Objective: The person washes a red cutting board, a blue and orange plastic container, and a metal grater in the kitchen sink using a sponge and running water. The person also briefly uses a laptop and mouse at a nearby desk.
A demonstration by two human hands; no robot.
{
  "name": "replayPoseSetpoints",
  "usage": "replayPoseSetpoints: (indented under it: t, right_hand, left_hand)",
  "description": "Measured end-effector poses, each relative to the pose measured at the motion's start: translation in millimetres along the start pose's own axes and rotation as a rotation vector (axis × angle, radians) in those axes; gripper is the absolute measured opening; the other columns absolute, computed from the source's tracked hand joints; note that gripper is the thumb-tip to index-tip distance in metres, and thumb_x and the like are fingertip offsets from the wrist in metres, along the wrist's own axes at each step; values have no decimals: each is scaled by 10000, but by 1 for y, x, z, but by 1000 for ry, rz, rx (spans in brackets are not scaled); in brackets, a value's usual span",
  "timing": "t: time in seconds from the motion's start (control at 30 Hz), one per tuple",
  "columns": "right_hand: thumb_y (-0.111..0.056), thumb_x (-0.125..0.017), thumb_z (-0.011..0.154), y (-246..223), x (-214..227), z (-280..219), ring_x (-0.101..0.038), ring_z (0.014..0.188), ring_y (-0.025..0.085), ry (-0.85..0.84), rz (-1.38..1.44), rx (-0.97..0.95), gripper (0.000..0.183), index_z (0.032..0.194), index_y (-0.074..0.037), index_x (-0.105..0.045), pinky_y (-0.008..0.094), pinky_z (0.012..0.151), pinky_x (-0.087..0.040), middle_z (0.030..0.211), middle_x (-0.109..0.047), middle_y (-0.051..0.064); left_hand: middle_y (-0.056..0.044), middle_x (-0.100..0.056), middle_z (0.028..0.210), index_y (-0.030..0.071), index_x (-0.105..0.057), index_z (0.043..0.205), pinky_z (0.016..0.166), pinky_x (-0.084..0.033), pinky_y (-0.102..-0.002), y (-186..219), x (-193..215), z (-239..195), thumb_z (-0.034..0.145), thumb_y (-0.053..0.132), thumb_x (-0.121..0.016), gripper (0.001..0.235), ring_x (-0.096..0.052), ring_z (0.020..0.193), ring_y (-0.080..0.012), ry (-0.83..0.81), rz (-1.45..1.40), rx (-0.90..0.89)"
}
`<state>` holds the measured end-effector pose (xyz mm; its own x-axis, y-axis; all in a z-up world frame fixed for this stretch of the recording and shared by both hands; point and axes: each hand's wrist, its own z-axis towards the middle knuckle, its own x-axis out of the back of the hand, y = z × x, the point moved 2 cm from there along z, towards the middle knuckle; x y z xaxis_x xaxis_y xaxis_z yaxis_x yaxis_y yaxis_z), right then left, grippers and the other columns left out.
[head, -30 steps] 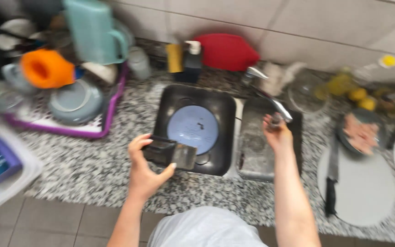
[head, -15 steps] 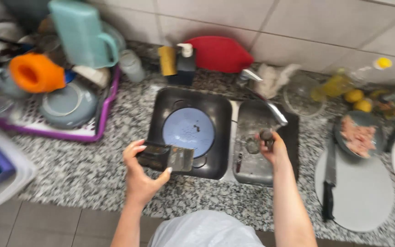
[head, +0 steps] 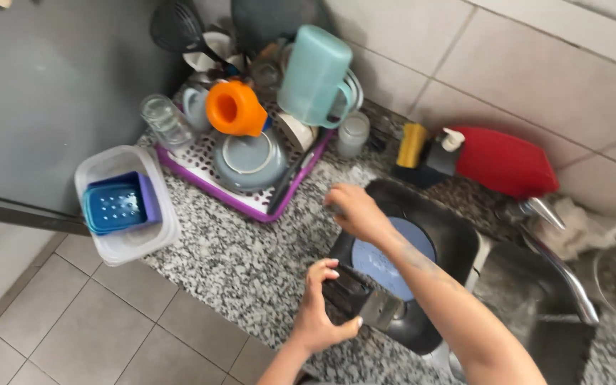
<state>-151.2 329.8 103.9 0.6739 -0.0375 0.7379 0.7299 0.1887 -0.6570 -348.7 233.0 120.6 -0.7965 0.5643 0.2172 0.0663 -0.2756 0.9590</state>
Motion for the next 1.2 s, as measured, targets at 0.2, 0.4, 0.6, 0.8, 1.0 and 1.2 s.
replayPoseSetpoints:
  t: [0.2, 0.4, 0.6, 0.8, 1.0, 1.2]
  right_hand:
    - [50, -619, 747, -28, -11, 86, -366, 1217, 338, 73, -568, 368, 472, 1107, -232, -499, 537, 903, -311, 1428, -344, 29]
    - [-312, -565, 899, 26, 25, -77, -579, 888, 220, 90, 38, -87, 220, 1048, -155, -605, 353, 759, -397, 992, -648, 19]
    - [-618, -379, 815, 69, 42, -285, -651, 854, 269, 294, 1179, -1329, 663, 1068, -70, -654, 403, 718, -523, 921, -697, 146]
    - [-314, -597, 884, 108, 67, -403, -399, 1096, 298, 977, 1367, -1220, 846, 1488, -97, -45, 621, 923, -269, 1367, -282, 160]
    - [-79, -656, 812, 136, 65, -465, -566, 777, 129, 1207, 1068, -1140, 417, 1219, -107, -569, 278, 627, -484, 952, -574, 26]
    - [-64, -571, 884, 127, 59, -497, -585, 817, 147, 1284, 1023, -1033, 273, 1156, -96, -565, 397, 762, -512, 962, -586, 29]
  left_hand:
    - [-156, -364, 1297, 121, -355, 1105, 1001, -341, -435, -12, 15, 11, 620, 208, -743, 627, -386, 1253, -323, 66, -97, 122]
    - [-173, -379, 1245, 116, -314, 1100, 996, -325, -453, 4, 0, 33, 653, 192, -710, 602, -397, 1207, -340, 27, -43, -116]
    - [-206, -302, 1333, 145, -271, 1050, 1070, -268, -425, 4, -109, 65, 607, 89, -640, 580, -303, 1327, -342, -279, -325, -269]
    - [-126, -124, 1541, 133, -389, 1132, 1054, -240, -630, 2, -221, 73, 735, -119, -492, 482, -111, 1383, -404, -561, -230, 203]
    - [-52, -384, 1457, 170, -547, 1189, 1108, -277, -457, -12, -272, 59, 764, -66, -498, 489, -313, 1358, -255, -605, 38, 367]
    - [-119, -622, 1095, 99, -603, 1082, 973, -417, -412, -91, -171, 106, 740, -19, -588, 363, -567, 1099, -276, 166, 307, 66]
